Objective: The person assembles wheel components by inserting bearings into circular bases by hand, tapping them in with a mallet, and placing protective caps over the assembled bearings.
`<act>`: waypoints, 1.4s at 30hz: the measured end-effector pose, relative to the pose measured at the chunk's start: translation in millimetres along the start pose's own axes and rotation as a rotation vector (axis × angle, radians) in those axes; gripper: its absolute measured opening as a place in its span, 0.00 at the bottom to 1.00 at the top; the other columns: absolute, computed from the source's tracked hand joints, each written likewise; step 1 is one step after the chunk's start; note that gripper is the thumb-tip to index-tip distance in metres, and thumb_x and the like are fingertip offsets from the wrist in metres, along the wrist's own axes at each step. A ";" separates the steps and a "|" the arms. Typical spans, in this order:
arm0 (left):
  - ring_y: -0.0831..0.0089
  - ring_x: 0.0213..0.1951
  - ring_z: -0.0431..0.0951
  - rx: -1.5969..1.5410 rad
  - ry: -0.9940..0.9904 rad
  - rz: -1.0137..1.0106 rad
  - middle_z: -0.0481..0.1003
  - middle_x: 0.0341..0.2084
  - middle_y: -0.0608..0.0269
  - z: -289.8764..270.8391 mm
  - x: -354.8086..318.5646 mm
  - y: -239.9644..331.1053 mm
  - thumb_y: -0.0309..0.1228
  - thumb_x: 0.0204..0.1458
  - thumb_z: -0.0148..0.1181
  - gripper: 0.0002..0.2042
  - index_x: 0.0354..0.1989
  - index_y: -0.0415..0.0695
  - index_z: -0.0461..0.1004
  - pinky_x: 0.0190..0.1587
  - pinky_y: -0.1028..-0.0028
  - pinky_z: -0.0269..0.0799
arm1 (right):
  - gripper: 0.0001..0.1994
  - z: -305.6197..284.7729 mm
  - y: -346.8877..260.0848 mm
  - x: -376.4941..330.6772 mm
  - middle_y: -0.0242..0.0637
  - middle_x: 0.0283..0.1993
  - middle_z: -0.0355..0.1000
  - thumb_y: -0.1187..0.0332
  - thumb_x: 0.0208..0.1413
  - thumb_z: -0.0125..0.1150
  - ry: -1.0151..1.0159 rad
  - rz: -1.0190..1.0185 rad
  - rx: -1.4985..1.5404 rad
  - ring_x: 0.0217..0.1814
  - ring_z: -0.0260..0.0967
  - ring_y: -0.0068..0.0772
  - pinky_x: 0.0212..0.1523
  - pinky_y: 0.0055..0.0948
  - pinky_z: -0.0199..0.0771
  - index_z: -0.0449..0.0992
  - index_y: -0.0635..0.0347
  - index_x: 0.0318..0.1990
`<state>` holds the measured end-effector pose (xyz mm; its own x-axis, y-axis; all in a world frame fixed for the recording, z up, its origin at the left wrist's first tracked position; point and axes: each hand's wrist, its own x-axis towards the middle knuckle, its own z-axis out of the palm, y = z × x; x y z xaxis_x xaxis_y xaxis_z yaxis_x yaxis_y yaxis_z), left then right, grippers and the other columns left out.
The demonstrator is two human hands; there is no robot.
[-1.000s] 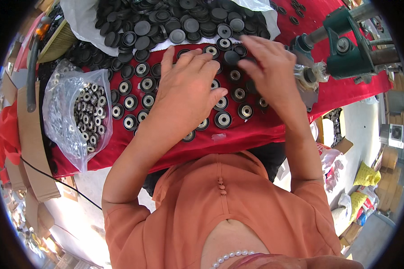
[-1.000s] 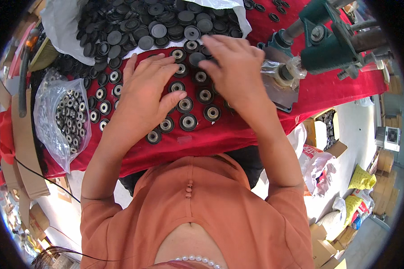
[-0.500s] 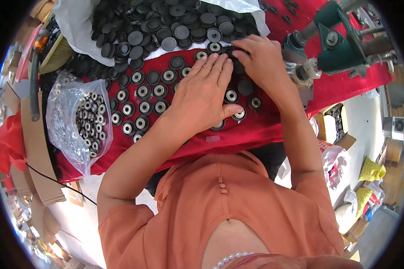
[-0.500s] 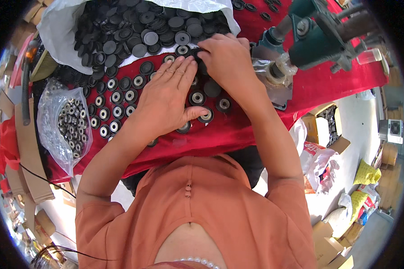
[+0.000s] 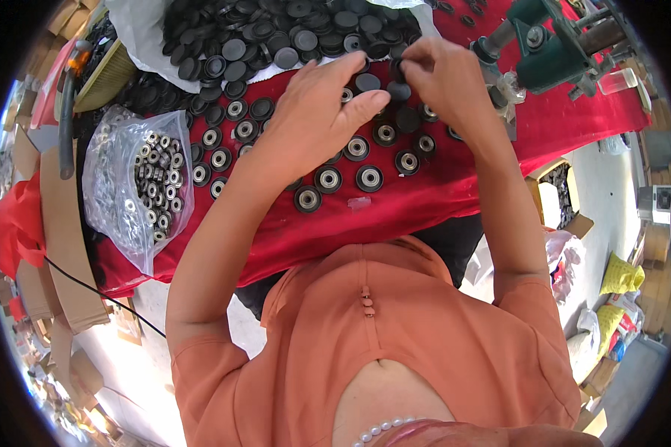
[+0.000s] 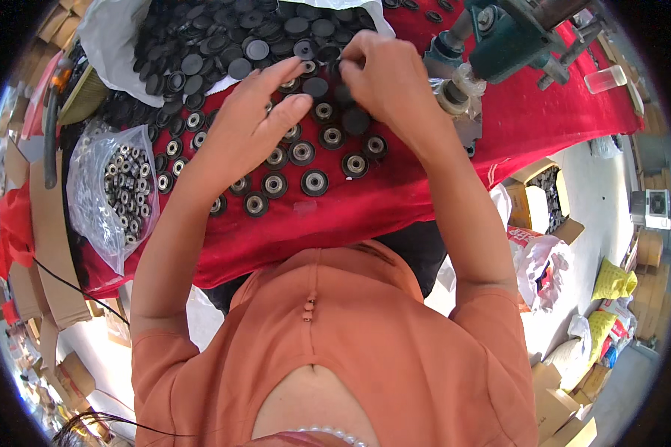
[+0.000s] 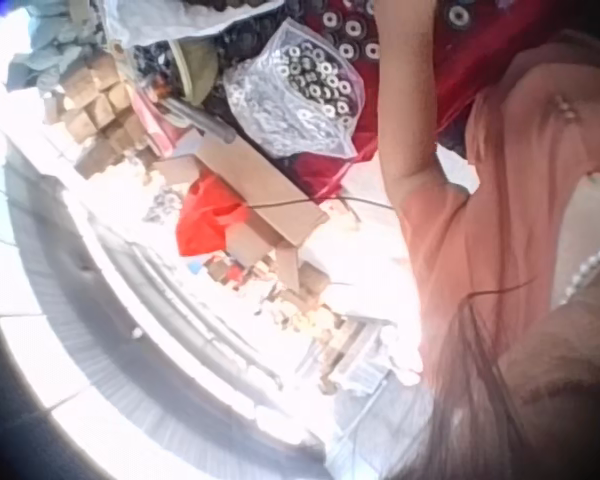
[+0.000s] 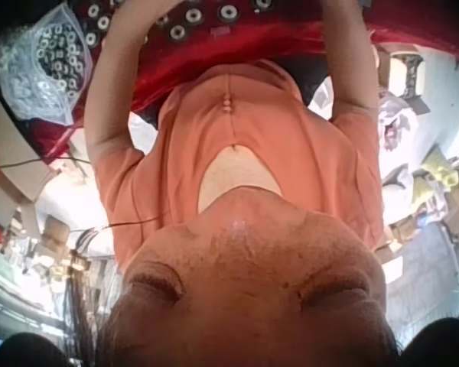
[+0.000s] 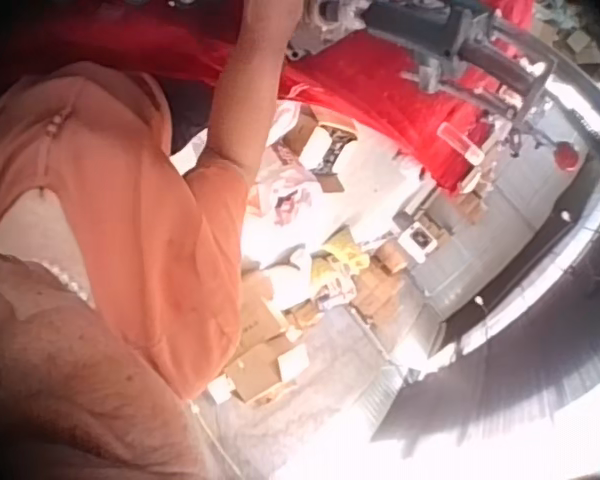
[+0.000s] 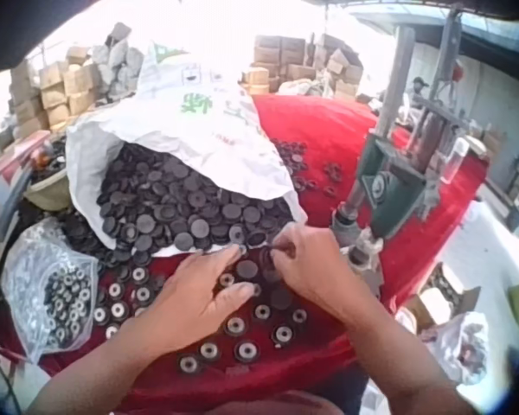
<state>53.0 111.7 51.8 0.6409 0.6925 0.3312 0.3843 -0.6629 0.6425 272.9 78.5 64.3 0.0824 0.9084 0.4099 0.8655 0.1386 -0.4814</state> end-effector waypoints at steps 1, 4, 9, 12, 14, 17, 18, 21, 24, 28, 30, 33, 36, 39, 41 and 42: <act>0.43 0.54 0.73 -0.105 0.095 -0.010 0.77 0.50 0.43 1.6 -5.7 2.5 0.47 0.59 0.62 0.28 0.59 0.36 0.71 0.59 0.55 0.67 | 0.09 -4.9 -10.5 -7.8 0.49 0.38 0.80 0.70 0.51 0.66 -0.091 0.080 0.131 0.39 0.80 0.51 0.42 0.41 0.79 0.81 0.64 0.37; 0.45 0.55 0.73 -0.200 0.077 -0.060 0.77 0.50 0.43 1.5 -18.4 4.1 0.45 0.58 0.64 0.27 0.58 0.37 0.72 0.62 0.55 0.65 | 0.11 4.8 -6.4 -20.6 0.51 0.37 0.80 0.71 0.50 0.67 -0.061 0.091 0.192 0.39 0.80 0.51 0.42 0.40 0.79 0.80 0.66 0.41; 0.55 0.56 0.77 0.033 0.078 0.034 0.78 0.52 0.49 3.9 -28.9 3.6 0.39 0.58 0.66 0.26 0.61 0.37 0.71 0.60 0.63 0.69 | 0.09 23.8 -5.7 -37.9 0.41 0.36 0.74 0.76 0.48 0.66 0.031 -0.257 0.057 0.40 0.74 0.48 0.40 0.41 0.74 0.79 0.61 0.38; 0.50 0.56 0.75 0.030 0.078 0.027 0.77 0.52 0.46 3.1 -30.6 3.8 0.40 0.57 0.66 0.26 0.60 0.37 0.70 0.63 0.56 0.65 | 0.08 34.5 -5.1 -48.0 0.38 0.36 0.73 0.76 0.46 0.64 0.057 -0.408 -0.028 0.39 0.72 0.44 0.39 0.40 0.70 0.79 0.58 0.36; 0.46 0.55 0.74 0.009 0.070 -0.001 0.76 0.52 0.44 2.5 -32.0 3.2 0.42 0.57 0.65 0.28 0.60 0.36 0.69 0.66 0.49 0.61 | 0.07 35.0 -9.0 -53.2 0.35 0.37 0.73 0.75 0.45 0.63 0.064 -0.445 -0.046 0.40 0.70 0.40 0.40 0.37 0.67 0.79 0.57 0.34; 0.47 0.55 0.74 0.058 0.088 0.040 0.76 0.51 0.45 2.3 -35.9 1.4 0.40 0.57 0.66 0.26 0.59 0.36 0.69 0.66 0.48 0.61 | 0.06 34.5 -14.3 -60.7 0.33 0.40 0.75 0.75 0.47 0.63 0.058 -0.428 -0.092 0.43 0.71 0.38 0.43 0.37 0.68 0.80 0.59 0.34; 0.47 0.55 0.74 0.084 0.082 0.058 0.76 0.51 0.45 2.8 -36.4 1.9 0.38 0.56 0.66 0.26 0.59 0.37 0.69 0.66 0.48 0.61 | 0.06 34.4 -14.7 -63.3 0.33 0.42 0.76 0.75 0.48 0.63 0.075 -0.413 -0.096 0.45 0.71 0.37 0.44 0.37 0.68 0.80 0.60 0.35; 0.48 0.54 0.74 0.104 0.063 0.082 0.76 0.51 0.46 3.9 -35.6 6.0 0.36 0.54 0.67 0.26 0.58 0.37 0.69 0.66 0.48 0.61 | 0.07 32.3 -16.0 -67.2 0.34 0.46 0.77 0.74 0.49 0.64 0.066 -0.376 -0.100 0.48 0.71 0.37 0.46 0.38 0.68 0.81 0.62 0.37; 0.49 0.55 0.74 0.120 0.049 0.112 0.76 0.50 0.47 5.8 -35.2 11.1 0.35 0.52 0.69 0.27 0.58 0.37 0.69 0.66 0.47 0.60 | 0.09 33.6 -19.9 -74.0 0.36 0.48 0.77 0.74 0.50 0.64 0.055 -0.351 -0.088 0.49 0.72 0.39 0.48 0.38 0.69 0.82 0.64 0.40; 0.51 0.57 0.73 0.149 -0.003 0.158 0.75 0.53 0.49 8.6 -31.0 24.8 0.36 0.49 0.71 0.30 0.59 0.38 0.68 0.66 0.48 0.59 | 0.12 34.9 -12.1 -81.8 0.39 0.50 0.77 0.74 0.50 0.64 0.032 -0.306 0.000 0.52 0.72 0.40 0.52 0.39 0.69 0.82 0.66 0.42; 0.53 0.60 0.71 0.166 -0.045 0.179 0.73 0.57 0.49 15.9 -26.7 27.5 0.40 0.50 0.70 0.32 0.61 0.38 0.67 0.68 0.49 0.58 | 0.12 26.9 -1.1 -76.4 0.40 0.50 0.78 0.75 0.50 0.64 0.001 -0.290 0.031 0.52 0.73 0.42 0.52 0.39 0.70 0.82 0.65 0.43; 0.54 0.66 0.67 0.192 -0.105 0.187 0.70 0.63 0.49 25.1 -25.9 28.5 0.44 0.52 0.67 0.33 0.63 0.37 0.67 0.70 0.52 0.57 | 0.09 11.0 14.6 -65.4 0.44 0.46 0.80 0.74 0.55 0.64 0.124 -0.262 0.223 0.49 0.76 0.48 0.50 0.41 0.75 0.82 0.62 0.43; 0.52 0.65 0.69 0.274 -0.134 0.203 0.71 0.61 0.48 29.4 -28.2 25.6 0.46 0.51 0.67 0.34 0.62 0.35 0.68 0.70 0.54 0.58 | 0.08 -5.5 23.1 -45.5 0.45 0.45 0.80 0.75 0.55 0.63 0.237 -0.143 0.014 0.47 0.77 0.49 0.50 0.39 0.78 0.82 0.64 0.42; 0.50 0.63 0.71 0.331 -0.124 0.228 0.73 0.59 0.43 34.7 -29.0 27.1 0.49 0.48 0.68 0.37 0.59 0.31 0.69 0.71 0.55 0.58 | 0.08 3.3 36.4 -22.2 0.45 0.43 0.80 0.74 0.55 0.63 0.191 -0.174 0.019 0.47 0.77 0.49 0.49 0.40 0.78 0.82 0.64 0.41; 0.49 0.62 0.72 0.369 -0.124 0.242 0.73 0.58 0.41 39.0 -23.3 33.4 0.51 0.47 0.68 0.38 0.58 0.30 0.70 0.71 0.55 0.57 | 0.08 15.4 38.6 -4.3 0.45 0.42 0.79 0.73 0.55 0.63 0.174 -0.191 0.005 0.47 0.77 0.49 0.48 0.41 0.77 0.82 0.64 0.41; 0.48 0.61 0.72 0.404 -0.128 0.248 0.73 0.57 0.38 41.0 -21.6 36.7 0.53 0.46 0.68 0.40 0.57 0.29 0.70 0.71 0.55 0.57 | 0.09 24.0 38.7 5.1 0.45 0.41 0.79 0.72 0.54 0.63 0.149 -0.206 -0.007 0.47 0.77 0.50 0.48 0.42 0.77 0.82 0.63 0.41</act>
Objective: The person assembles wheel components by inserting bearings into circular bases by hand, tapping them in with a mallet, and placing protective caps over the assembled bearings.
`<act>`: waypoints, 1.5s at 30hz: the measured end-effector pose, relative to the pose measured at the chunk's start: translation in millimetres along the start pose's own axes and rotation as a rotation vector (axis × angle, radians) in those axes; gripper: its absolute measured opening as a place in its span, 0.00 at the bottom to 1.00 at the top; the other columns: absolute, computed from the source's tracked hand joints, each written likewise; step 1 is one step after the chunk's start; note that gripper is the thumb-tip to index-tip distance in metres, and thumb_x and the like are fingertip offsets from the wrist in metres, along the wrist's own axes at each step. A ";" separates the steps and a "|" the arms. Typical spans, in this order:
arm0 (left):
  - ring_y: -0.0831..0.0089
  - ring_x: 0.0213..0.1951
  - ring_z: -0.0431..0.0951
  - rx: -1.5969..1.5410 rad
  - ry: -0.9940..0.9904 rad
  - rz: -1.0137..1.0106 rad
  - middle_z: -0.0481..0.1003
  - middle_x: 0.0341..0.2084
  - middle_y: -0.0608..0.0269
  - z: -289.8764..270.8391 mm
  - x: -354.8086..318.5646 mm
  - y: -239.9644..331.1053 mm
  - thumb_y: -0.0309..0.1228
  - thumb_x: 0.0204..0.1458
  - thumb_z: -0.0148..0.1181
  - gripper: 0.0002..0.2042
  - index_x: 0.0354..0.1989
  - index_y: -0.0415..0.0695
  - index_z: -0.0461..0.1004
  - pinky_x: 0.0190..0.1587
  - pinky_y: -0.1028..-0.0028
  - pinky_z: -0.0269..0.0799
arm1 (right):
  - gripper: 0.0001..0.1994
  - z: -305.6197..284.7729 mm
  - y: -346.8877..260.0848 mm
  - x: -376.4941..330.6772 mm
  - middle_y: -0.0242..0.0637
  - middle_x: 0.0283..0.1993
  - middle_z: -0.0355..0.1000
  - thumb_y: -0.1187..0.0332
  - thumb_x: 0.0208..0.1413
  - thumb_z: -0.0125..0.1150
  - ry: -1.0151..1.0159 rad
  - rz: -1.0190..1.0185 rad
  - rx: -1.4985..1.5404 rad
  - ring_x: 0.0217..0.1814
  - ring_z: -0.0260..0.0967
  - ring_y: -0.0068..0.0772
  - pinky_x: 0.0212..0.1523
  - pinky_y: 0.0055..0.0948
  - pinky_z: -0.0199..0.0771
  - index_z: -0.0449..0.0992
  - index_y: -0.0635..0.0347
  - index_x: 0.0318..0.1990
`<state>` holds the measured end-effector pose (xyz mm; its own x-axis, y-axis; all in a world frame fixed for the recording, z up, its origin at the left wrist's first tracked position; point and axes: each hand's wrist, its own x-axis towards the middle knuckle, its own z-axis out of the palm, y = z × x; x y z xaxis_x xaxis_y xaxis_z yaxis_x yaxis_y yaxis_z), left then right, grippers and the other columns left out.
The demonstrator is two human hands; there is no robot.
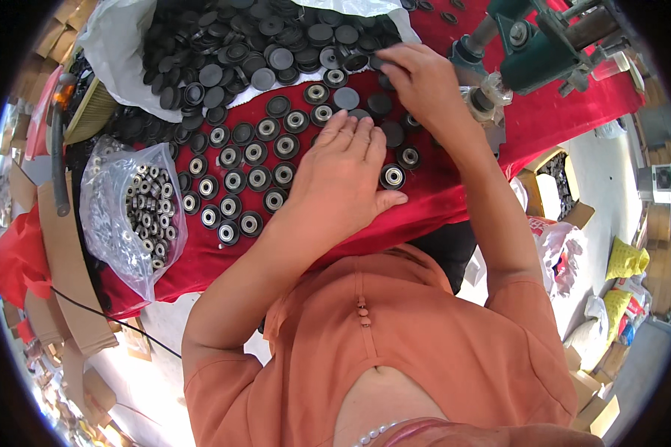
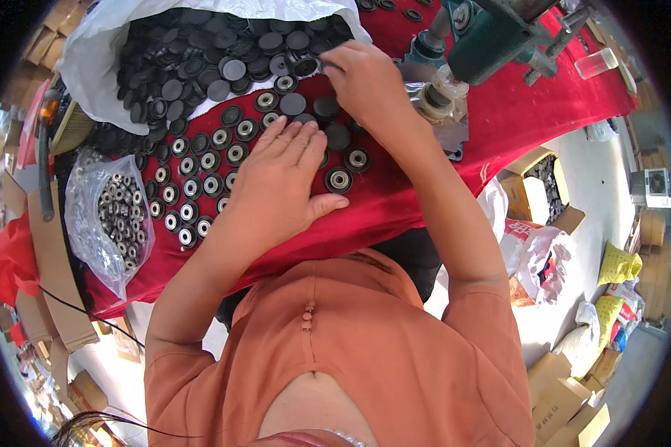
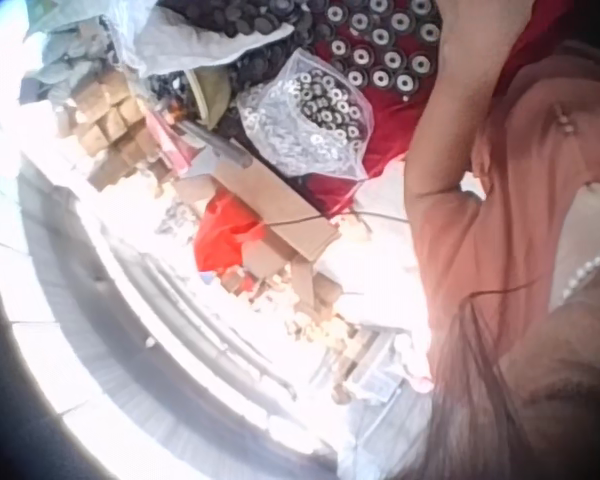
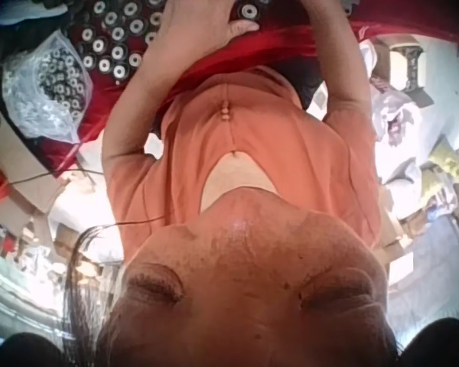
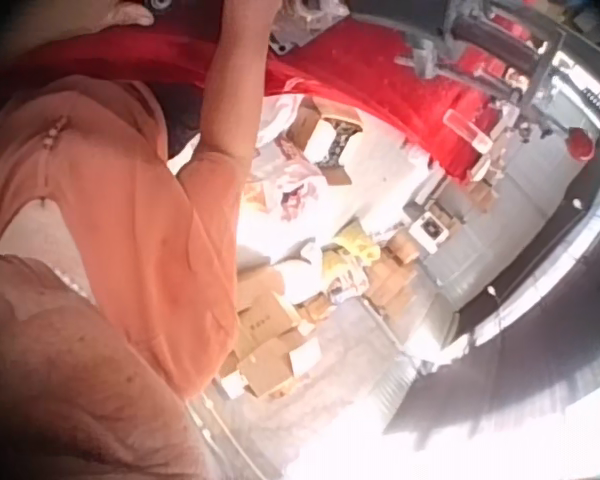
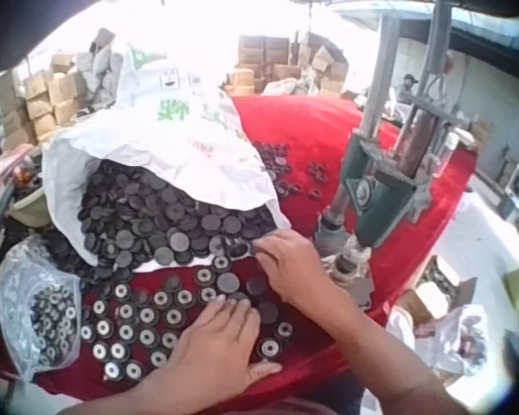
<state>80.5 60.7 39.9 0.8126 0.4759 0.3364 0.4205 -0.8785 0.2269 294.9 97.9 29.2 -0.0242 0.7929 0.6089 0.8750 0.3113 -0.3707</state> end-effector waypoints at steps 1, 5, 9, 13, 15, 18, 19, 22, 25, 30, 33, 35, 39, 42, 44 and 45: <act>0.48 0.61 0.72 0.008 0.002 0.001 0.73 0.57 0.38 1.2 0.6 3.3 0.53 0.46 0.68 0.40 0.57 0.29 0.70 0.71 0.55 0.57 | 0.09 10.5 2.5 7.3 0.44 0.40 0.79 0.70 0.54 0.65 -0.018 0.009 -0.008 0.46 0.76 0.51 0.47 0.43 0.77 0.83 0.61 0.41; 0.47 0.62 0.72 0.003 -0.003 -0.011 0.73 0.57 0.38 0.7 2.1 5.6 0.54 0.47 0.67 0.40 0.57 0.28 0.70 0.71 0.55 0.56 | 0.11 28.2 5.1 21.8 0.44 0.42 0.79 0.70 0.54 0.66 -0.062 -0.001 -0.200 0.45 0.76 0.51 0.45 0.40 0.76 0.82 0.62 0.44; 0.50 0.67 0.66 -0.129 -0.003 -0.049 0.68 0.63 0.44 1.8 -11.2 -4.1 0.52 0.49 0.67 0.38 0.61 0.32 0.68 0.72 0.55 0.54 | 0.09 5.8 -4.9 20.6 0.45 0.38 0.78 0.67 0.53 0.67 -0.117 0.111 -0.013 0.40 0.77 0.50 0.43 0.43 0.76 0.83 0.57 0.41; 0.52 0.71 0.60 -0.185 -0.030 -0.062 0.62 0.69 0.49 5.1 -24.0 -8.6 0.47 0.50 0.68 0.36 0.63 0.36 0.67 0.73 0.55 0.53 | 0.08 -38.0 -20.2 -15.4 0.45 0.35 0.76 0.70 0.51 0.69 -0.002 0.149 0.074 0.38 0.76 0.50 0.38 0.41 0.75 0.80 0.62 0.37; 0.53 0.72 0.57 -0.139 -0.060 -0.056 0.59 0.71 0.50 5.0 -26.4 -8.7 0.44 0.50 0.70 0.35 0.64 0.37 0.67 0.73 0.56 0.53 | 0.07 -46.7 -22.2 -37.7 0.41 0.36 0.77 0.74 0.49 0.70 0.044 0.067 -0.072 0.38 0.76 0.45 0.40 0.40 0.73 0.78 0.61 0.36; 0.53 0.72 0.57 -0.148 -0.061 -0.052 0.59 0.71 0.50 4.7 -24.9 -9.4 0.43 0.49 0.70 0.36 0.64 0.37 0.67 0.73 0.56 0.53 | 0.07 -42.0 -20.5 -57.9 0.35 0.36 0.77 0.73 0.48 0.70 0.056 -0.173 -0.272 0.40 0.76 0.39 0.45 0.38 0.69 0.79 0.57 0.35; 0.53 0.72 0.57 -0.152 -0.062 -0.048 0.59 0.71 0.49 4.1 -24.6 -9.6 0.43 0.48 0.71 0.36 0.63 0.37 0.67 0.73 0.55 0.53 | 0.09 -37.4 -19.7 -62.5 0.30 0.36 0.78 0.73 0.46 0.71 0.064 -0.159 -0.305 0.41 0.76 0.34 0.49 0.35 0.65 0.79 0.54 0.35; 0.53 0.72 0.57 -0.130 -0.089 -0.033 0.59 0.70 0.49 1.6 -22.5 -8.2 0.43 0.48 0.71 0.36 0.63 0.37 0.67 0.73 0.55 0.54 | 0.08 -37.7 -24.7 -65.5 0.31 0.36 0.78 0.73 0.47 0.71 0.145 -0.148 -0.240 0.41 0.76 0.34 0.47 0.35 0.66 0.79 0.55 0.35; 0.52 0.71 0.59 -0.134 -0.105 -0.048 0.60 0.70 0.49 -4.7 -19.5 -7.5 0.42 0.48 0.70 0.35 0.63 0.37 0.67 0.72 0.55 0.54 | 0.07 -40.7 -38.1 -58.2 0.33 0.36 0.79 0.74 0.49 0.69 0.158 0.050 -0.073 0.40 0.77 0.36 0.47 0.36 0.66 0.81 0.55 0.37; 0.52 0.70 0.61 -0.143 -0.114 -0.053 0.62 0.68 0.49 -10.4 -15.9 -5.2 0.42 0.49 0.70 0.34 0.63 0.36 0.67 0.72 0.54 0.55 | 0.05 -28.8 -15.5 -33.7 0.38 0.34 0.79 0.73 0.53 0.66 0.043 0.226 0.045 0.39 0.78 0.41 0.46 0.41 0.68 0.82 0.56 0.38; 0.52 0.69 0.62 -0.139 -0.114 -0.055 0.63 0.68 0.48 -13.9 -17.7 -4.6 0.42 0.49 0.70 0.34 0.62 0.36 0.67 0.71 0.53 0.56 | 0.05 -23.5 2.0 -28.2 0.39 0.33 0.79 0.72 0.56 0.62 -0.018 0.076 -0.259 0.39 0.78 0.42 0.45 0.44 0.68 0.83 0.56 0.38; 0.52 0.69 0.62 -0.132 -0.116 -0.051 0.63 0.68 0.48 -16.3 -19.7 -6.0 0.42 0.49 0.70 0.34 0.62 0.36 0.67 0.71 0.53 0.56 | 0.06 -21.9 4.6 -25.6 0.39 0.33 0.78 0.71 0.57 0.60 -0.063 0.031 -0.414 0.40 0.78 0.42 0.45 0.44 0.68 0.83 0.56 0.37; 0.51 0.69 0.62 -0.125 -0.124 -0.085 0.63 0.67 0.47 -23.3 -25.5 -7.3 0.42 0.49 0.70 0.34 0.61 0.35 0.68 0.71 0.53 0.56 | 0.06 -17.1 5.0 -16.3 0.38 0.35 0.78 0.70 0.57 0.59 -0.111 0.002 -0.475 0.44 0.77 0.42 0.46 0.44 0.67 0.83 0.55 0.37; 0.51 0.69 0.62 -0.116 -0.131 -0.085 0.64 0.67 0.47 -26.3 -26.7 -6.9 0.41 0.49 0.70 0.33 0.60 0.35 0.69 0.71 0.53 0.55 | 0.06 -4.9 7.4 -4.8 0.38 0.36 0.78 0.67 0.57 0.61 -0.087 -0.006 -0.413 0.45 0.77 0.42 0.47 0.42 0.67 0.83 0.56 0.37; 0.52 0.69 0.62 -0.114 -0.135 -0.069 0.64 0.67 0.47 -26.3 -25.5 -6.3 0.41 0.49 0.70 0.33 0.60 0.35 0.69 0.71 0.53 0.55 | 0.07 5.4 9.2 1.3 0.38 0.36 0.78 0.65 0.57 0.62 -0.108 0.005 -0.383 0.45 0.77 0.42 0.47 0.42 0.67 0.83 0.56 0.36; 0.52 0.69 0.62 -0.124 -0.130 -0.067 0.64 0.67 0.47 -26.6 -25.2 -5.7 0.41 0.48 0.70 0.33 0.60 0.35 0.69 0.71 0.53 0.55 | 0.08 11.5 9.3 4.7 0.39 0.36 0.79 0.64 0.57 0.63 -0.142 0.025 -0.424 0.43 0.77 0.43 0.47 0.42 0.68 0.83 0.57 0.36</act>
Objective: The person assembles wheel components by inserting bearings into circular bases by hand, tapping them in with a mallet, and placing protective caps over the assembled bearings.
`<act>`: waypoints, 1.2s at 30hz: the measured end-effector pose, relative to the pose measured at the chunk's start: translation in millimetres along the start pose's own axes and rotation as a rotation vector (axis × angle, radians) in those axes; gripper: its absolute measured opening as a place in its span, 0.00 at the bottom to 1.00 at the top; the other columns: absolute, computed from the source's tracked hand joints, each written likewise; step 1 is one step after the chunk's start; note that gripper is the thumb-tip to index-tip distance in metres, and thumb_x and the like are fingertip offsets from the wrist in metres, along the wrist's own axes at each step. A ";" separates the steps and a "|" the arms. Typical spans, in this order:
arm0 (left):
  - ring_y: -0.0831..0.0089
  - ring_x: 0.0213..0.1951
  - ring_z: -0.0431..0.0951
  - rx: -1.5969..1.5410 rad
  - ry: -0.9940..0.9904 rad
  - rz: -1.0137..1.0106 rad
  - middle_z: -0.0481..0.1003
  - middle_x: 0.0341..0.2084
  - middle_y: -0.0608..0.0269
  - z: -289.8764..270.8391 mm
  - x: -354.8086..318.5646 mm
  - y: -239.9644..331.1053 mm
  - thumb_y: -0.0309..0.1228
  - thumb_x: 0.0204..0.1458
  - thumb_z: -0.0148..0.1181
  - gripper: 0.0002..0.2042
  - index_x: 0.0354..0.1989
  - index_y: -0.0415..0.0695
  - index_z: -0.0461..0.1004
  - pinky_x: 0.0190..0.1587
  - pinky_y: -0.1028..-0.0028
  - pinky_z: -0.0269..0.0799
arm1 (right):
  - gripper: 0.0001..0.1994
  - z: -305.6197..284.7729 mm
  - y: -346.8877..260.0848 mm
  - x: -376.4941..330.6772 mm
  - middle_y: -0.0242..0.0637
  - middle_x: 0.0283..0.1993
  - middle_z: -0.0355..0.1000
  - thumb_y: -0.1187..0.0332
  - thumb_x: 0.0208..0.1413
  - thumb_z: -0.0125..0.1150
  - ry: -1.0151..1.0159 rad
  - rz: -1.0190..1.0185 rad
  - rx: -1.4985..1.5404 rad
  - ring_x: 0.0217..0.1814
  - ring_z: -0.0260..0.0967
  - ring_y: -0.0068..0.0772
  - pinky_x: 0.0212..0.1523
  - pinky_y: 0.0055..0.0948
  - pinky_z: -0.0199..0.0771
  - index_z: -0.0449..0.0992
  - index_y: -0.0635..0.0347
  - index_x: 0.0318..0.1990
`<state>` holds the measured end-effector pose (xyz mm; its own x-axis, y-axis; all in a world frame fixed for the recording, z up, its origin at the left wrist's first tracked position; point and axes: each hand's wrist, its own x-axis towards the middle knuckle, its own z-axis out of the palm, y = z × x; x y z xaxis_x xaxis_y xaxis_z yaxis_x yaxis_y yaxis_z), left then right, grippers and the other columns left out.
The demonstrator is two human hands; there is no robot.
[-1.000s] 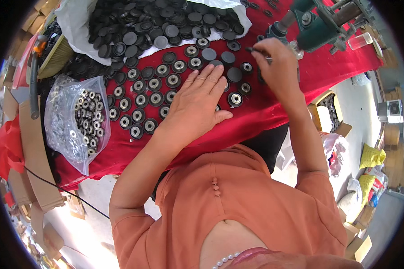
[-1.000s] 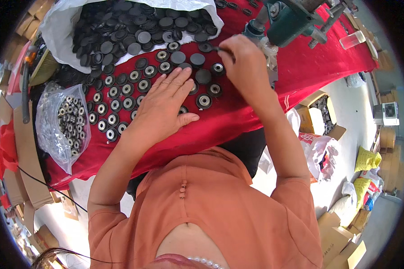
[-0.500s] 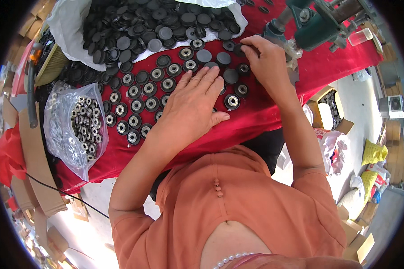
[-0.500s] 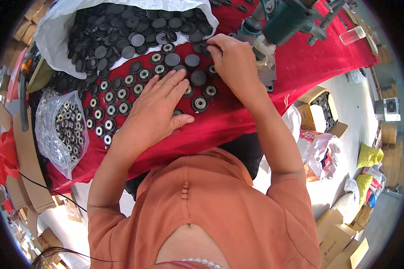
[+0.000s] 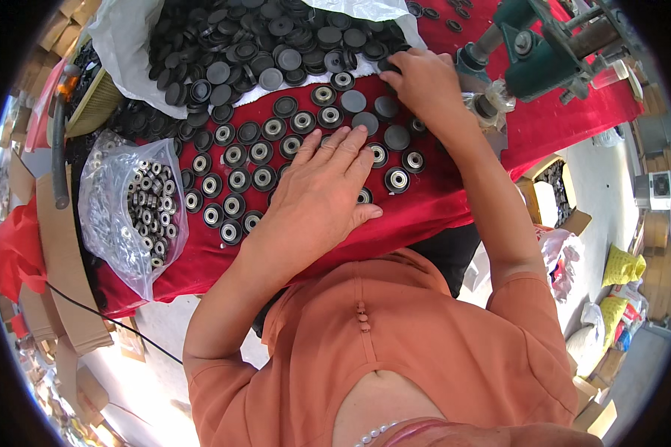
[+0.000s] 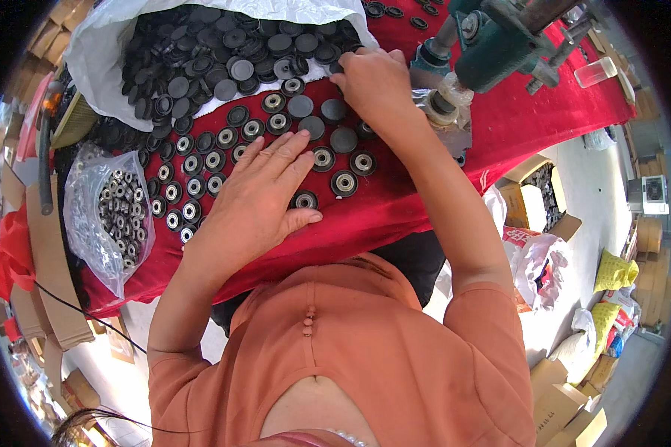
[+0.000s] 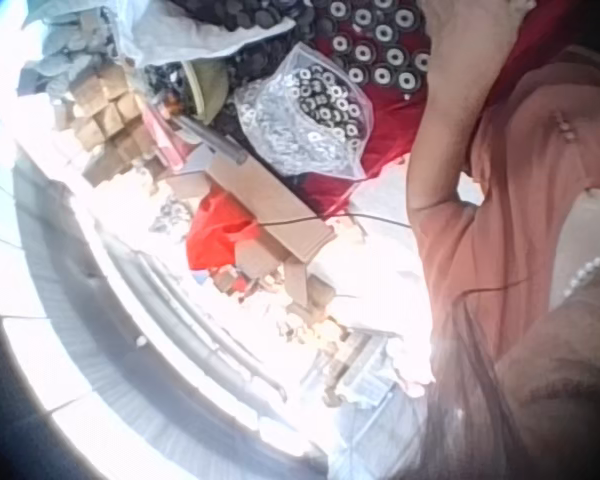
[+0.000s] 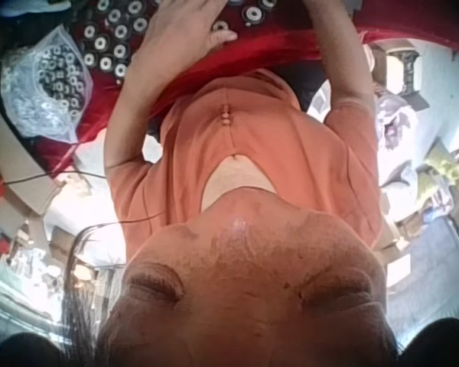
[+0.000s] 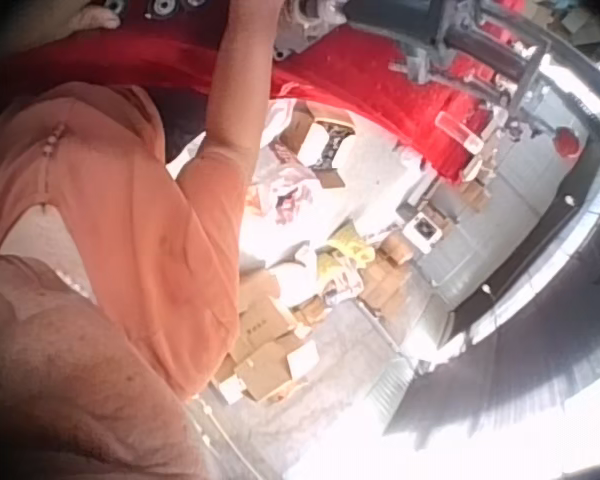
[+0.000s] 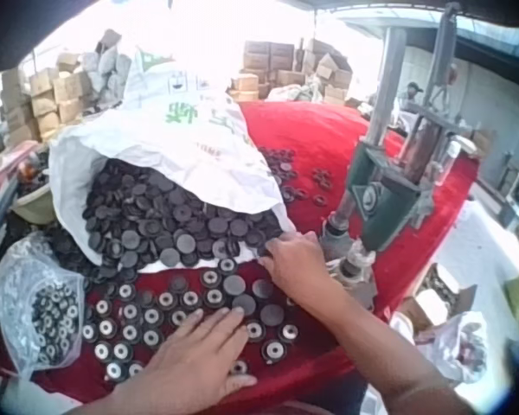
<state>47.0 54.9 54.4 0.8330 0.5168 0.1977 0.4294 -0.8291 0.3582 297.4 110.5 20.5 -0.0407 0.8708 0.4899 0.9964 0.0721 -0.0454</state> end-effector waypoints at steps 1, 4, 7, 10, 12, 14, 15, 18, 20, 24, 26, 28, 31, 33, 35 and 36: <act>0.52 0.68 0.63 -0.010 0.005 0.004 0.64 0.67 0.47 -0.2 0.3 0.7 0.40 0.48 0.70 0.32 0.60 0.35 0.69 0.71 0.54 0.55 | 0.09 2.2 -1.1 4.0 0.40 0.35 0.79 0.62 0.57 0.64 -0.037 0.016 -0.041 0.42 0.78 0.44 0.47 0.43 0.68 0.83 0.57 0.35; 0.52 0.68 0.63 -0.015 0.005 0.005 0.64 0.67 0.47 -0.3 0.3 1.8 0.39 0.48 0.71 0.32 0.60 0.35 0.69 0.71 0.54 0.55 | 0.12 -3.6 1.1 18.2 0.45 0.42 0.79 0.60 0.56 0.65 -0.245 0.133 -0.072 0.43 0.77 0.49 0.43 0.43 0.73 0.83 0.59 0.40; 0.53 0.68 0.63 -0.021 -0.006 -0.011 0.64 0.67 0.47 -3.2 -2.2 2.3 0.38 0.47 0.71 0.33 0.60 0.35 0.69 0.71 0.54 0.55 | 0.12 -16.0 13.0 14.8 0.44 0.41 0.81 0.61 0.58 0.65 -0.020 0.161 0.158 0.39 0.79 0.41 0.39 0.36 0.75 0.83 0.61 0.41; 0.53 0.68 0.63 -0.007 0.014 -0.013 0.64 0.67 0.48 -1.6 -6.0 -0.5 0.38 0.47 0.71 0.33 0.60 0.35 0.69 0.71 0.54 0.56 | 0.11 -50.5 -5.8 -3.1 0.33 0.29 0.79 0.62 0.60 0.67 -0.067 0.536 1.059 0.32 0.77 0.29 0.35 0.28 0.75 0.83 0.62 0.39; 0.53 0.68 0.63 -0.005 0.010 -0.005 0.64 0.67 0.48 -1.2 -5.1 -0.9 0.38 0.47 0.71 0.33 0.60 0.35 0.69 0.71 0.54 0.56 | 0.11 -62.8 -9.1 -13.5 0.31 0.29 0.77 0.63 0.60 0.67 -0.121 0.611 1.303 0.33 0.76 0.24 0.35 0.25 0.74 0.83 0.64 0.39; 0.53 0.68 0.63 -0.003 0.003 0.007 0.64 0.67 0.48 -1.5 -3.4 -1.0 0.38 0.47 0.71 0.33 0.60 0.35 0.69 0.71 0.54 0.56 | 0.12 -70.2 -9.1 -23.1 0.28 0.30 0.76 0.63 0.61 0.68 -0.171 0.688 1.548 0.34 0.75 0.20 0.34 0.21 0.73 0.83 0.65 0.40; 0.53 0.68 0.63 -0.003 0.000 0.013 0.64 0.67 0.48 -1.8 -2.8 -0.6 0.38 0.47 0.71 0.33 0.60 0.35 0.69 0.71 0.54 0.55 | 0.10 -72.3 -8.9 -28.2 0.29 0.33 0.78 0.65 0.63 0.65 -0.178 0.698 1.566 0.35 0.74 0.19 0.36 0.21 0.72 0.83 0.64 0.42; 0.54 0.69 0.62 -0.003 0.002 0.014 0.63 0.67 0.49 -3.0 -1.3 0.3 0.37 0.47 0.71 0.33 0.61 0.36 0.69 0.72 0.54 0.55 | 0.08 -75.4 -13.1 -44.7 0.29 0.36 0.79 0.67 0.61 0.66 -0.039 0.565 1.159 0.37 0.75 0.21 0.36 0.23 0.71 0.83 0.60 0.42; 0.54 0.69 0.62 -0.005 0.006 0.004 0.63 0.67 0.49 -3.2 -2.9 1.1 0.37 0.47 0.71 0.33 0.61 0.36 0.69 0.72 0.54 0.55 | 0.07 -70.4 -10.9 -56.3 0.29 0.36 0.79 0.68 0.58 0.69 0.084 0.413 0.732 0.37 0.75 0.22 0.36 0.26 0.71 0.83 0.59 0.41; 0.53 0.69 0.62 -0.005 -0.016 0.000 0.63 0.67 0.49 -4.3 -3.0 1.7 0.37 0.47 0.71 0.33 0.61 0.36 0.69 0.72 0.54 0.55 | 0.08 -53.5 -6.4 -80.8 0.30 0.37 0.80 0.72 0.50 0.71 0.262 -0.080 0.136 0.40 0.76 0.33 0.45 0.34 0.68 0.83 0.55 0.38; 0.53 0.69 0.62 -0.011 -0.027 0.007 0.63 0.67 0.50 -4.4 -1.8 2.5 0.37 0.47 0.71 0.33 0.61 0.36 0.68 0.72 0.54 0.55 | 0.08 -48.6 -10.2 -86.0 0.29 0.39 0.81 0.71 0.48 0.70 0.220 -0.076 0.098 0.45 0.75 0.31 0.51 0.34 0.64 0.83 0.54 0.38; 0.53 0.69 0.62 -0.007 -0.030 0.003 0.63 0.67 0.50 -4.5 -1.5 3.6 0.36 0.46 0.71 0.33 0.61 0.37 0.68 0.72 0.54 0.55 | 0.09 -45.9 -14.1 -88.8 0.29 0.40 0.81 0.71 0.48 0.70 0.209 -0.077 0.093 0.46 0.75 0.31 0.52 0.35 0.63 0.83 0.54 0.39; 0.53 0.69 0.62 -0.014 -0.036 -0.001 0.63 0.67 0.49 -5.2 -1.6 4.0 0.36 0.46 0.71 0.33 0.61 0.37 0.68 0.72 0.54 0.55 | 0.10 -49.4 -19.2 -93.4 0.29 0.42 0.81 0.71 0.49 0.68 0.186 -0.075 0.071 0.48 0.74 0.31 0.55 0.36 0.61 0.84 0.55 0.40; 0.53 0.68 0.63 -0.013 -0.037 -0.004 0.63 0.67 0.49 -6.5 -1.4 4.4 0.36 0.46 0.71 0.33 0.61 0.36 0.68 0.72 0.54 0.55 | 0.10 -53.2 -23.8 -96.5 0.29 0.43 0.81 0.72 0.50 0.67 0.171 -0.066 0.054 0.48 0.74 0.31 0.56 0.36 0.61 0.84 0.55 0.41; 0.52 0.68 0.63 -0.015 -0.041 -0.006 0.64 0.67 0.49 -5.9 -1.5 4.2 0.36 0.45 0.72 0.33 0.60 0.36 0.69 0.72 0.54 0.55 | 0.13 -55.7 -29.4 -99.8 0.30 0.48 0.80 0.74 0.51 0.64 0.132 -0.026 0.040 0.54 0.73 0.31 0.59 0.39 0.58 0.83 0.56 0.45; 0.52 0.68 0.63 -0.019 -0.037 -0.007 0.64 0.67 0.49 -5.1 -1.4 3.7 0.36 0.45 0.72 0.33 0.60 0.36 0.69 0.71 0.54 0.56 | 0.13 -57.3 -31.0 -102.3 0.30 0.48 0.80 0.74 0.51 0.64 0.127 -0.024 0.041 0.54 0.73 0.31 0.59 0.39 0.58 0.83 0.56 0.45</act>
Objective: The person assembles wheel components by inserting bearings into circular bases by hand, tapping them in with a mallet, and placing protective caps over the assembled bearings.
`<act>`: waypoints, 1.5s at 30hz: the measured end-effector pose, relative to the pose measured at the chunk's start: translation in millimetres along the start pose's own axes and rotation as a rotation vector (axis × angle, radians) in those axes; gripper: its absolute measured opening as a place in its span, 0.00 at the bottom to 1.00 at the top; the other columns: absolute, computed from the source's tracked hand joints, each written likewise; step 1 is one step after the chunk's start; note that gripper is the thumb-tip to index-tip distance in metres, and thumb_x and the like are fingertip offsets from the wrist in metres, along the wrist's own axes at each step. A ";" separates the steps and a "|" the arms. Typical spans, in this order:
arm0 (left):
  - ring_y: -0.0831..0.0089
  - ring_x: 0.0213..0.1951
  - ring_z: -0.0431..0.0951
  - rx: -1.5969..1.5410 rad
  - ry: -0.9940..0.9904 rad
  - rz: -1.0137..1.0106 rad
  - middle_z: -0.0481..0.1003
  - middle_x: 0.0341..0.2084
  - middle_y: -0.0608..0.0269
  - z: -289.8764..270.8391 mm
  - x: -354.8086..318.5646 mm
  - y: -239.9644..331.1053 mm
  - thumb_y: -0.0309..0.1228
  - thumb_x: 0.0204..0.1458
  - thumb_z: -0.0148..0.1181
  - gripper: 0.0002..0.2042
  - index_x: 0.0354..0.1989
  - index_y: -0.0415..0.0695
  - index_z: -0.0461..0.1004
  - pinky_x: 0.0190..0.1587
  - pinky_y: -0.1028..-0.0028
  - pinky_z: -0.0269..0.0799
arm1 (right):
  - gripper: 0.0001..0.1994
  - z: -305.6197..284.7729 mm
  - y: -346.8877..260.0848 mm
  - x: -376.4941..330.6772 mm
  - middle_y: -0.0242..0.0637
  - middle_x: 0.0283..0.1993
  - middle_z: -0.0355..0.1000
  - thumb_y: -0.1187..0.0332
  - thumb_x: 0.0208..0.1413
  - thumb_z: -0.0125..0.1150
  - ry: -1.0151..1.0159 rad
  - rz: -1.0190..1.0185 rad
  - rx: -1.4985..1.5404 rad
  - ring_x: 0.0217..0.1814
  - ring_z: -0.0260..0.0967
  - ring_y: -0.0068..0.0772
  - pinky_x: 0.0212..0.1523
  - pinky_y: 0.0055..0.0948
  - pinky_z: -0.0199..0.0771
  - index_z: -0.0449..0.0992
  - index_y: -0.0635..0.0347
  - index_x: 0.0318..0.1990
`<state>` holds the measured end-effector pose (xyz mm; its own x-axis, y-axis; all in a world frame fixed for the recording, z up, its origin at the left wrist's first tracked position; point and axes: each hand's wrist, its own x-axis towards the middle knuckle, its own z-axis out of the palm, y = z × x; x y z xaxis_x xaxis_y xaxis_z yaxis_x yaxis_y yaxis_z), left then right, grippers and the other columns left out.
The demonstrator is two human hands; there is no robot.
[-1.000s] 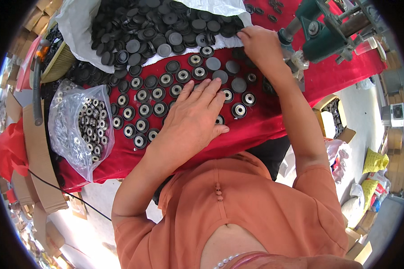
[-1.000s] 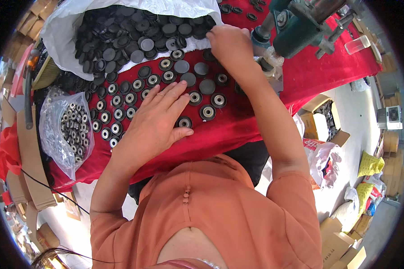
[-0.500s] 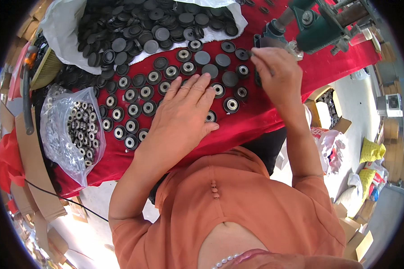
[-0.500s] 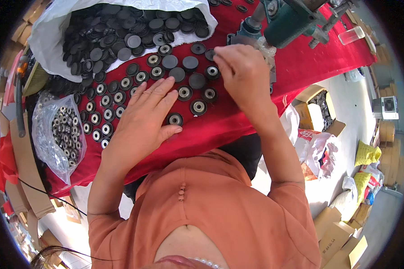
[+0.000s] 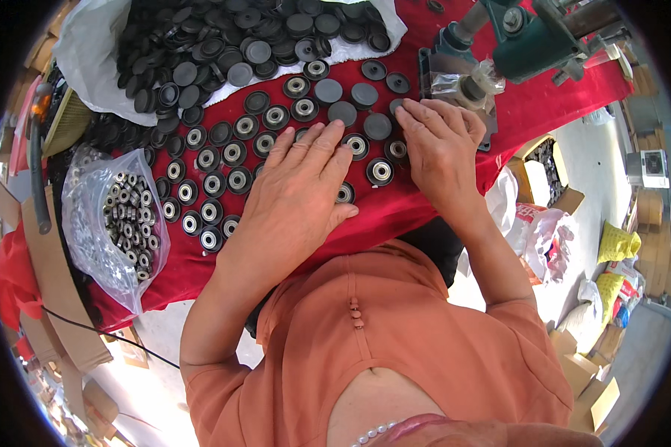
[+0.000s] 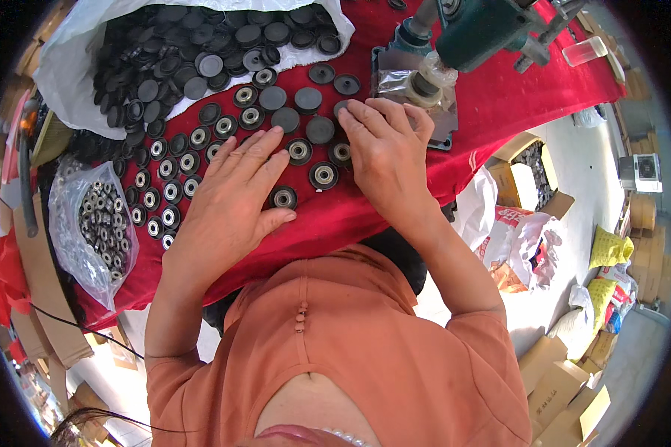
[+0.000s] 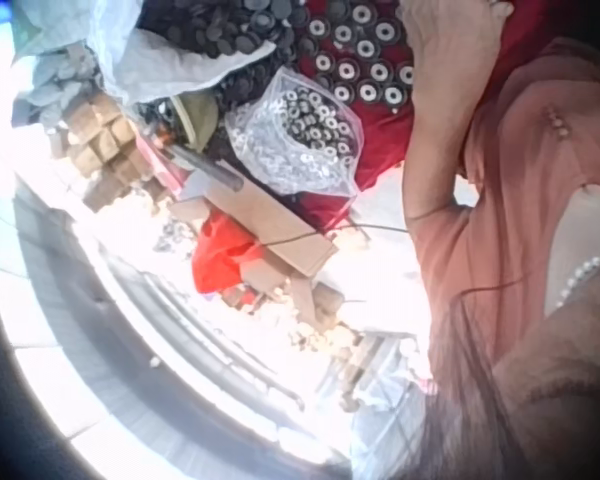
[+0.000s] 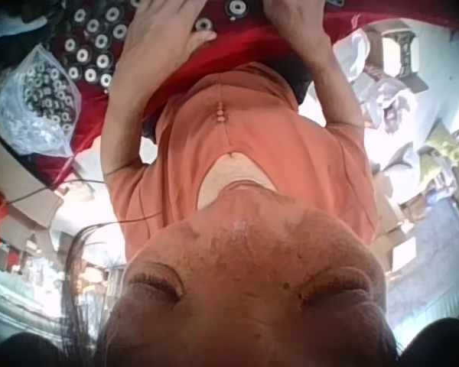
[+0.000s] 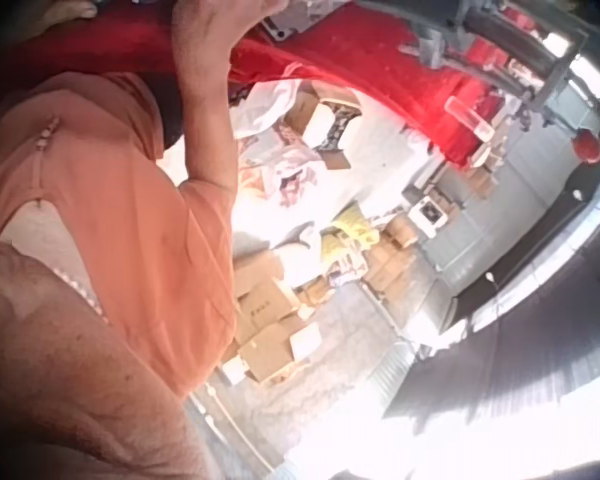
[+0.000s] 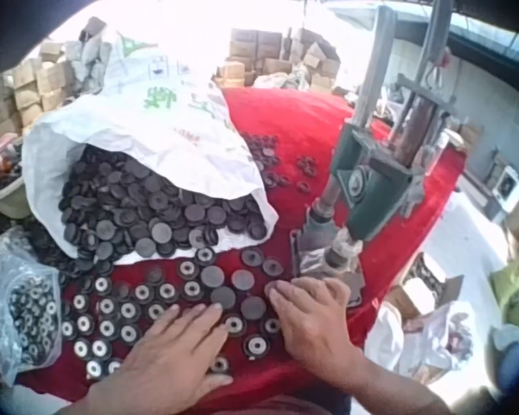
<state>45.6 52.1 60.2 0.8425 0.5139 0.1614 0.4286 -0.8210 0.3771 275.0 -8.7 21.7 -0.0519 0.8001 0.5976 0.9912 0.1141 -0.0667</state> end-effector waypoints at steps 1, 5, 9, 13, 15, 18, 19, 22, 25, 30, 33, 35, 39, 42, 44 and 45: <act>0.52 0.68 0.64 -0.004 0.003 -0.001 0.64 0.66 0.49 0.8 0.1 -0.6 0.36 0.45 0.71 0.33 0.60 0.36 0.69 0.71 0.54 0.56 | 0.16 -1.9 -1.6 -2.5 0.31 0.52 0.79 0.75 0.51 0.62 -0.054 0.012 -0.032 0.57 0.71 0.32 0.62 0.41 0.55 0.82 0.56 0.48; 0.52 0.67 0.64 -0.024 -0.001 0.014 0.64 0.66 0.49 1.3 -0.6 -1.5 0.36 0.45 0.72 0.33 0.60 0.36 0.69 0.71 0.54 0.56 | 0.24 -8.7 -8.3 -11.5 0.32 0.62 0.74 0.79 0.50 0.57 -0.173 0.061 -0.104 0.66 0.66 0.33 0.67 0.48 0.48 0.78 0.56 0.57; 0.52 0.66 0.65 0.009 0.013 0.041 0.65 0.65 0.48 -3.0 4.1 -1.8 0.36 0.45 0.72 0.32 0.59 0.36 0.70 0.70 0.53 0.57 | 0.25 -5.0 -11.6 -16.5 0.30 0.63 0.72 0.79 0.50 0.57 -0.182 0.064 -0.136 0.68 0.65 0.34 0.67 0.48 0.48 0.77 0.55 0.58; 0.52 0.67 0.64 -0.008 0.019 0.033 0.64 0.67 0.49 -6.7 3.6 -1.6 0.35 0.46 0.71 0.32 0.60 0.36 0.69 0.71 0.52 0.56 | 0.22 -7.0 -0.1 -11.8 0.31 0.61 0.75 0.78 0.52 0.57 -0.182 0.040 -0.103 0.66 0.67 0.33 0.66 0.46 0.51 0.79 0.52 0.56; 0.52 0.68 0.64 -0.002 0.030 0.027 0.64 0.67 0.48 -6.0 0.0 -1.7 0.35 0.47 0.71 0.32 0.60 0.36 0.69 0.71 0.52 0.55 | 0.21 -2.5 5.5 -2.8 0.34 0.60 0.76 0.77 0.51 0.58 -0.175 0.008 -0.078 0.65 0.68 0.35 0.66 0.48 0.52 0.79 0.55 0.55; 0.51 0.68 0.63 0.007 0.028 0.010 0.64 0.66 0.48 -5.6 -7.5 -2.2 0.35 0.47 0.70 0.31 0.60 0.36 0.69 0.71 0.52 0.55 | 0.15 11.4 10.6 38.2 0.40 0.52 0.79 0.73 0.57 0.58 -0.063 0.014 0.184 0.55 0.75 0.44 0.58 0.44 0.66 0.80 0.57 0.51; 0.51 0.68 0.63 0.013 0.018 -0.003 0.64 0.66 0.47 -6.0 -9.2 -2.5 0.36 0.47 0.70 0.31 0.60 0.36 0.69 0.71 0.52 0.55 | 0.15 22.3 11.0 54.3 0.40 0.52 0.79 0.73 0.57 0.58 -0.057 0.008 0.190 0.55 0.75 0.44 0.58 0.44 0.66 0.80 0.57 0.51; 0.51 0.67 0.64 0.037 0.026 -0.012 0.64 0.66 0.47 -8.9 -9.6 0.5 0.36 0.48 0.70 0.31 0.60 0.36 0.69 0.71 0.52 0.55 | 0.15 53.2 12.7 99.8 0.45 0.51 0.79 0.69 0.56 0.63 -0.108 0.068 0.438 0.52 0.76 0.50 0.54 0.46 0.73 0.81 0.59 0.50; 0.51 0.66 0.66 0.057 0.073 0.006 0.66 0.64 0.45 -7.2 -12.9 -1.5 0.36 0.45 0.73 0.30 0.56 0.35 0.71 0.70 0.52 0.57 | 0.15 85.6 11.6 120.6 0.49 0.48 0.79 0.66 0.55 0.65 -0.142 0.027 0.348 0.49 0.77 0.55 0.52 0.48 0.76 0.81 0.61 0.48; 0.51 0.67 0.65 0.040 0.050 -0.009 0.66 0.65 0.47 -6.6 -14.1 -3.7 0.37 0.46 0.72 0.31 0.58 0.36 0.71 0.70 0.52 0.57 | 0.13 93.6 29.8 122.8 0.49 0.43 0.80 0.63 0.57 0.64 -0.119 0.042 0.272 0.48 0.78 0.53 0.50 0.45 0.77 0.82 0.61 0.45; 0.52 0.68 0.64 0.019 0.036 -0.056 0.65 0.66 0.49 -11.8 -25.9 -4.5 0.36 0.47 0.71 0.31 0.60 0.37 0.70 0.71 0.52 0.56 | 0.13 32.9 20.8 101.6 0.48 0.40 0.81 0.63 0.57 0.65 -0.071 0.170 0.513 0.43 0.79 0.51 0.47 0.37 0.78 0.83 0.61 0.44; 0.52 0.68 0.64 0.017 0.040 -0.060 0.65 0.66 0.50 -8.6 -25.0 -2.3 0.35 0.47 0.71 0.31 0.60 0.38 0.70 0.71 0.52 0.56 | 0.11 -12.3 15.4 69.7 0.35 0.31 0.77 0.70 0.63 0.61 -0.264 0.288 0.593 0.35 0.72 0.20 0.38 0.22 0.72 0.81 0.62 0.50; 0.54 0.68 0.64 -0.053 0.034 -0.006 0.64 0.67 0.51 8.1 -15.5 6.4 0.34 0.46 0.71 0.31 0.60 0.37 0.70 0.71 0.50 0.55 | 0.10 -26.4 13.4 11.7 0.36 0.34 0.76 0.75 0.62 0.60 -0.351 0.433 0.794 0.36 0.73 0.23 0.38 0.24 0.71 0.81 0.64 0.48; 0.56 0.69 0.63 -0.081 -0.004 0.036 0.64 0.67 0.51 16.1 -8.5 16.6 0.35 0.45 0.72 0.31 0.59 0.37 0.70 0.72 0.50 0.52 | 0.07 -18.0 3.7 1.9 0.40 0.36 0.75 0.75 0.60 0.62 -0.280 0.258 0.640 0.36 0.74 0.36 0.40 0.29 0.73 0.80 0.66 0.44; 0.56 0.69 0.63 -0.076 -0.009 0.048 0.64 0.67 0.51 18.3 -5.9 21.0 0.35 0.45 0.72 0.31 0.59 0.37 0.70 0.72 0.50 0.52 | 0.07 -14.6 -0.6 1.0 0.42 0.36 0.75 0.75 0.59 0.62 -0.269 0.261 0.567 0.37 0.74 0.39 0.40 0.31 0.73 0.80 0.65 0.44; 0.56 0.69 0.63 -0.072 -0.005 0.055 0.64 0.67 0.51 18.9 -4.8 22.5 0.35 0.45 0.72 0.31 0.59 0.37 0.70 0.72 0.50 0.52 | 0.07 -13.3 -1.7 1.2 0.43 0.37 0.74 0.75 0.59 0.62 -0.261 0.253 0.493 0.38 0.74 0.43 0.40 0.33 0.73 0.80 0.65 0.44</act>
<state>57.4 26.5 50.7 0.8657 0.4673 0.1795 0.3571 -0.8277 0.4328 274.8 -15.7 33.1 0.0876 0.9489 0.3032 0.8068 0.1110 -0.5804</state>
